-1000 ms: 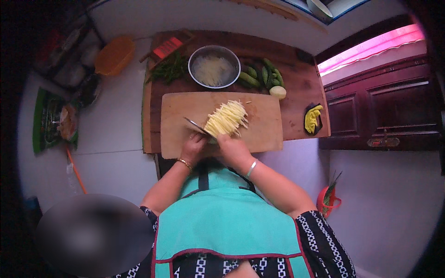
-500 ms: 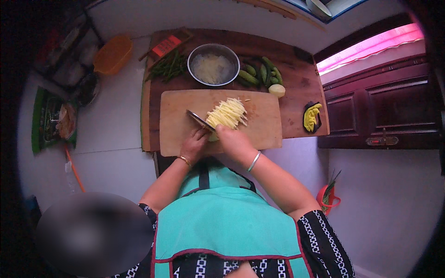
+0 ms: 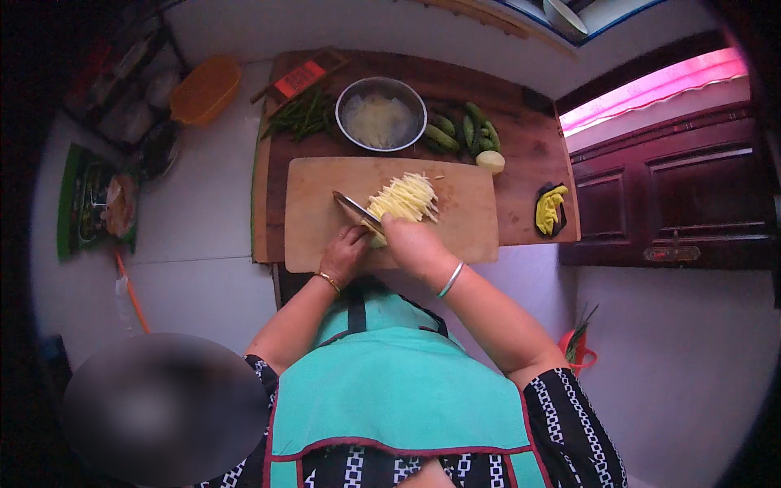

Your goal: The person slices a peeled potato into thin strips on a wooden cutting board using a knife. The person then transfers the sliced potato into a metal bowl containing water. The person repeats the slicing process with another potato.

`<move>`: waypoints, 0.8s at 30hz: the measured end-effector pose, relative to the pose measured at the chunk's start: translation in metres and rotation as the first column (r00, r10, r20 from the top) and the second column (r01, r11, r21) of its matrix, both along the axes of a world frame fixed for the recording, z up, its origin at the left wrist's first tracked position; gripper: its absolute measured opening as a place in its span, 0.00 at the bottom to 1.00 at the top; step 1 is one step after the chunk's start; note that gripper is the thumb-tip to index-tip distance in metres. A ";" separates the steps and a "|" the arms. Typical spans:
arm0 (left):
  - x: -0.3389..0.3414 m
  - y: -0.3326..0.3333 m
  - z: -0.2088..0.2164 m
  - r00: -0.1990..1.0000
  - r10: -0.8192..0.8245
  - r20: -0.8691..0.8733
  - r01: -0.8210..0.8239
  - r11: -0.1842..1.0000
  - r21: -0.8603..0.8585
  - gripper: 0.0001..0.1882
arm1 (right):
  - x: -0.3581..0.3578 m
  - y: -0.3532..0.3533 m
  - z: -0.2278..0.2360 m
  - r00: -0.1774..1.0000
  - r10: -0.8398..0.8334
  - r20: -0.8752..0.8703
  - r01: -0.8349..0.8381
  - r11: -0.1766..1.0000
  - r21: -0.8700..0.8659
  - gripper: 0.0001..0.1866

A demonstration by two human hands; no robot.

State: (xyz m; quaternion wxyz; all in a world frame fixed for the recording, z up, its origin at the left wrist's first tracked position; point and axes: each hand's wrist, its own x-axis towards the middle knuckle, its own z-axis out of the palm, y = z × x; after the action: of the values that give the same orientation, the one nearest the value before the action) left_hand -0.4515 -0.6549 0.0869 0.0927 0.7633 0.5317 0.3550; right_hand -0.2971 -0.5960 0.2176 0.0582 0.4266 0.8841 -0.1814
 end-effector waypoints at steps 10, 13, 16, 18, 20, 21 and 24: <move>0.000 0.000 -0.012 0.998 0.024 0.054 -0.023 0.999 -0.026 0.15 | -0.002 -0.001 -0.004 0.998 -0.002 0.064 0.002 1.000 -0.005 0.08; 0.003 0.002 -0.005 0.999 0.038 0.039 -0.036 0.999 -0.036 0.12 | 0.009 -0.025 -0.026 0.995 -0.083 0.057 0.078 0.993 0.083 0.07; 0.003 0.002 0.004 0.999 0.032 0.017 -0.031 0.998 -0.059 0.11 | 0.015 -0.016 -0.033 0.999 -0.047 -0.012 0.048 0.995 0.091 0.07; -0.001 -0.001 0.003 0.999 0.036 0.006 -0.035 0.992 -0.119 0.11 | 0.007 -0.011 -0.023 1.000 -0.027 0.002 0.027 0.998 0.059 0.07; -0.001 0.000 0.002 0.999 0.047 0.002 -0.046 0.994 -0.095 0.11 | -0.003 -0.008 -0.010 0.998 -0.036 0.047 0.036 0.999 0.018 0.07; 0.000 0.000 0.001 0.999 0.049 0.002 -0.049 0.995 -0.085 0.11 | 0.000 -0.014 -0.018 0.998 -0.053 0.015 0.053 0.998 0.041 0.06; -0.001 0.000 -0.003 0.999 0.023 0.037 -0.021 0.999 -0.035 0.11 | 0.010 -0.025 -0.036 0.995 -0.079 -0.063 0.083 0.994 0.075 0.06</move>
State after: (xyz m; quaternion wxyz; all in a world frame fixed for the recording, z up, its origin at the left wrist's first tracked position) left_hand -0.4520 -0.6547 0.0839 0.1120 0.7489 0.5442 0.3612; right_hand -0.2870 -0.6209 0.1817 0.0074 0.4584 0.8739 -0.1618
